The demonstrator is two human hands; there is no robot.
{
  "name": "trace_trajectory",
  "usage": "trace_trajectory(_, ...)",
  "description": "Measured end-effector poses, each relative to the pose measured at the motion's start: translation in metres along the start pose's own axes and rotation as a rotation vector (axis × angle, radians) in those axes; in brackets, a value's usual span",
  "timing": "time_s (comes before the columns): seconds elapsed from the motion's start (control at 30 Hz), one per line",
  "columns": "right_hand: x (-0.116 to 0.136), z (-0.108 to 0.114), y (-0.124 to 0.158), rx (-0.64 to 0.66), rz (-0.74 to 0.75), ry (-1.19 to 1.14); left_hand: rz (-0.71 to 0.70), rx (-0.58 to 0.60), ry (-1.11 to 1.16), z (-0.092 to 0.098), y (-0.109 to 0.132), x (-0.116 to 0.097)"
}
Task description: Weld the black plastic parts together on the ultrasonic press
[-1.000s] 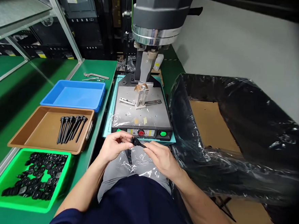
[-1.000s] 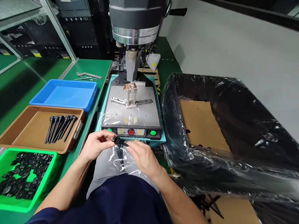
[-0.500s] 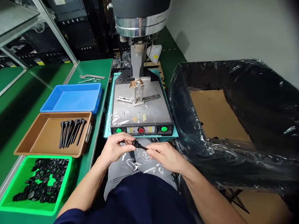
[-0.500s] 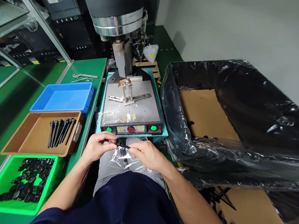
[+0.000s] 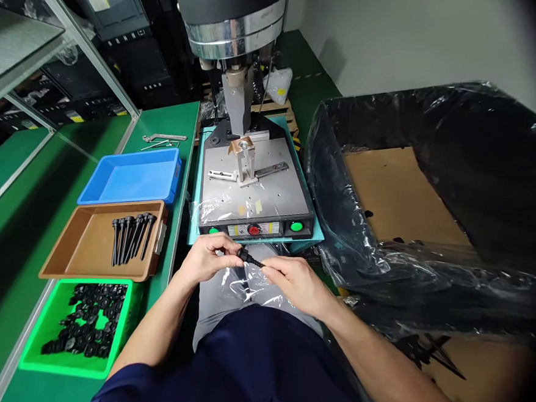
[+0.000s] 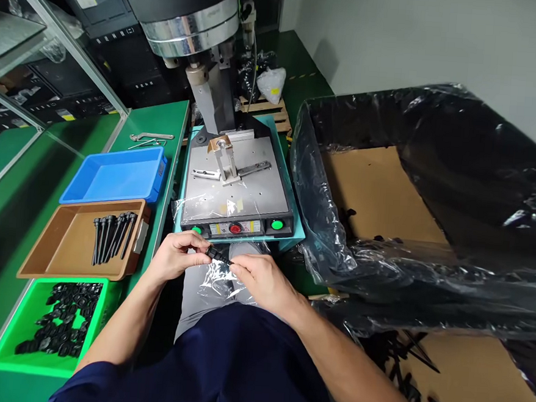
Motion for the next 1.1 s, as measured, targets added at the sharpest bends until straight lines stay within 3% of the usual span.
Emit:
trace_trajectory(0.07, -0.013, -0.012, -0.002, 0.164, -0.132, -0.165, 0.0, 0.032, 0.015, -0.002, -0.002, -0.001)
trace_trajectory(0.13, -0.018, -0.017, -0.003, 0.243, -0.206, -0.265, -0.004, 0.045, 0.031, -0.003, -0.004, -0.002)
trace_trajectory(0.33, -0.021, -0.006, -0.011, 0.024, -0.142, -0.195, -0.028, 0.01, 0.013, -0.009, -0.005, 0.005)
trace_trajectory(0.57, -0.025, -0.009, -0.03, -0.108, -0.105, -0.344, -0.092, -0.31, 0.074, -0.006, -0.011, 0.013)
trace_trajectory(0.77, 0.016, 0.034, -0.062, -0.236, 0.102, -0.331, -0.169, -0.299, 0.033, 0.005, -0.045, -0.001)
trace_trajectory(1.0, 0.045, 0.072, -0.113, -0.327, 0.145, -0.234, -0.186, -0.418, -0.028, 0.024, -0.076, -0.003)
trace_trajectory(1.1, 0.049, 0.109, -0.145, -0.491, 0.2, -0.162, -0.163, -0.475, -0.073, 0.041, -0.078, 0.006)
Point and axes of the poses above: each hand's wrist, its own y-axis away from the middle knuckle, its own z-axis out of the back of the hand, x = y × z, the point moved 10 cm from there along -y, towards the middle knuckle, and after that the axes turned 11 degrees about -z, right-handed, at the moved point
